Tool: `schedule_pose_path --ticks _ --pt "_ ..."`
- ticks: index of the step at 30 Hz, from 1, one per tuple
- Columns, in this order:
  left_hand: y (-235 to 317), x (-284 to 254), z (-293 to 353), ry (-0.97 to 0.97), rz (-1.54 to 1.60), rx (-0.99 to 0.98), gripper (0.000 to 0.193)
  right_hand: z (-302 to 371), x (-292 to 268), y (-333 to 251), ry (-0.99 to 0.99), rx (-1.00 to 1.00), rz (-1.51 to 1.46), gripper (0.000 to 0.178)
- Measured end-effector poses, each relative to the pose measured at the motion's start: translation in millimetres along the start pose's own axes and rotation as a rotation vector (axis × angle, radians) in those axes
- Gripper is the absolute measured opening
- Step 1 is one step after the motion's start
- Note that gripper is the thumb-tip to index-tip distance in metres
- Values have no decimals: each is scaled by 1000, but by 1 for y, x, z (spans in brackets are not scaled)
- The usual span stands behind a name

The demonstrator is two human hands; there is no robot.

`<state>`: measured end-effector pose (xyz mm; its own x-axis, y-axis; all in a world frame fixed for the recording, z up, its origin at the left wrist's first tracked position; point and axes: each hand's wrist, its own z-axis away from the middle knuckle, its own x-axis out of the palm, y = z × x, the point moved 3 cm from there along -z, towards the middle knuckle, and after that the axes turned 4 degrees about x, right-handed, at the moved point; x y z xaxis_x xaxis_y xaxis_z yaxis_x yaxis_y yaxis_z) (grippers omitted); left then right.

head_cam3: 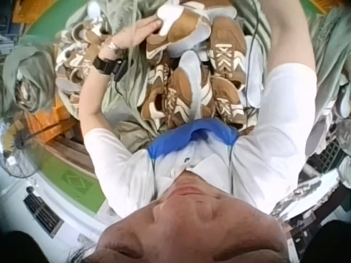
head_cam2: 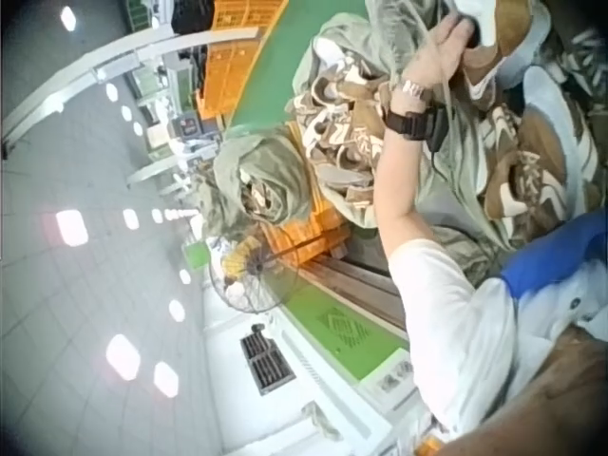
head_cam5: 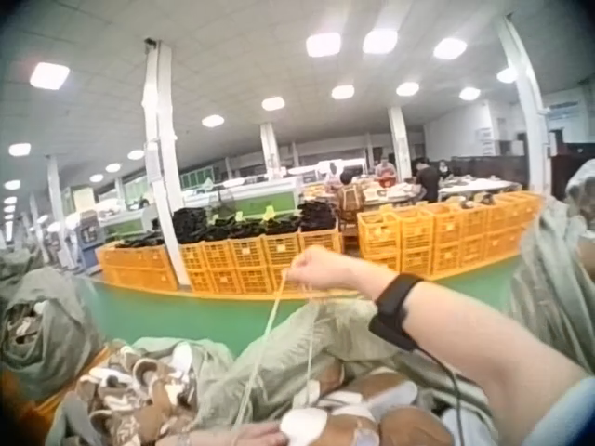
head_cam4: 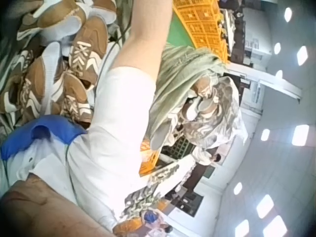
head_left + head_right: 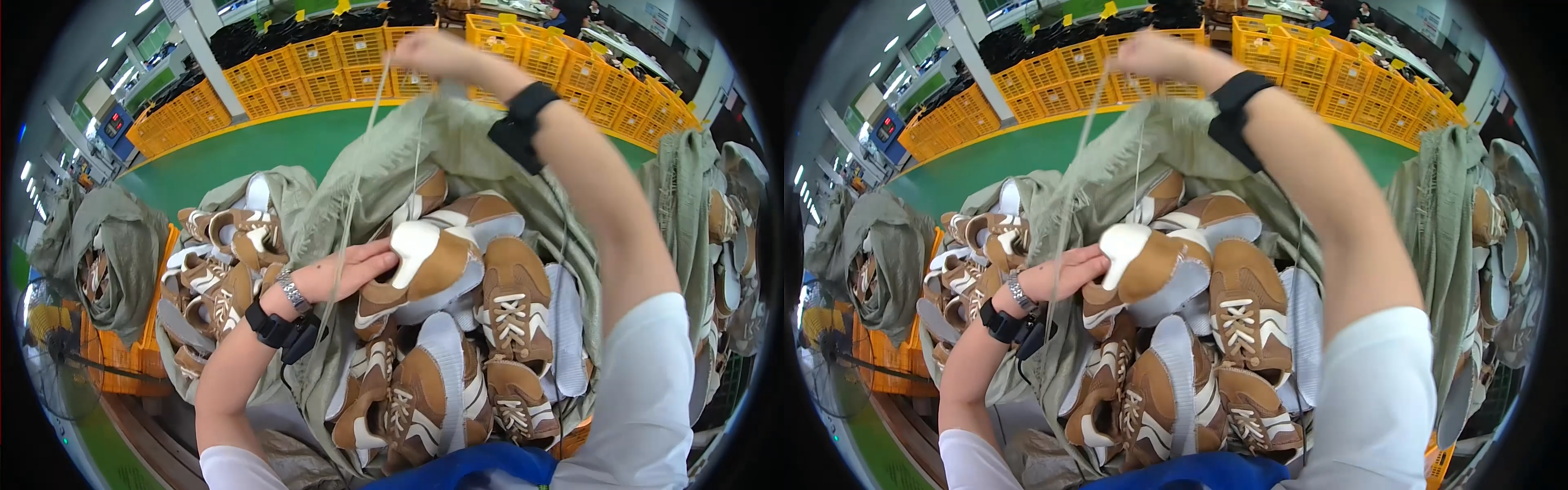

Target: The recorder is assembling shoe uppers onto shoe lasts in a manufacturing facility.

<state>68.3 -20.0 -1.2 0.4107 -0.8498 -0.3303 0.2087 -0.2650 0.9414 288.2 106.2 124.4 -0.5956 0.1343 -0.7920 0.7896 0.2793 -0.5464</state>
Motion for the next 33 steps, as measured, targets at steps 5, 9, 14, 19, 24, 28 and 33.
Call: schedule_pose_path --ticks 5,9,14,19,24,28,33 --pt "-28 -73 33 419 190 -323 22 -17 93 120 -378 304 197 30" --pt "5 -41 9 412 -703 31 44 -17 139 273 -370 -161 547 23" --pt "-57 -66 31 197 -1155 -141 61 -3 137 162 -594 462 -347 21" --pt "-120 -103 19 191 -933 -397 42 61 64 110 -645 217 -709 48" --pt "-132 -85 -23 249 -610 -431 30 75 79 112 -337 -252 416 51" --pt "-119 -89 -17 331 502 -408 39 55 89 149 -501 -16 -354 32" --pt "-103 -70 -18 64 -322 -227 35 47 119 154 -432 470 -306 30"
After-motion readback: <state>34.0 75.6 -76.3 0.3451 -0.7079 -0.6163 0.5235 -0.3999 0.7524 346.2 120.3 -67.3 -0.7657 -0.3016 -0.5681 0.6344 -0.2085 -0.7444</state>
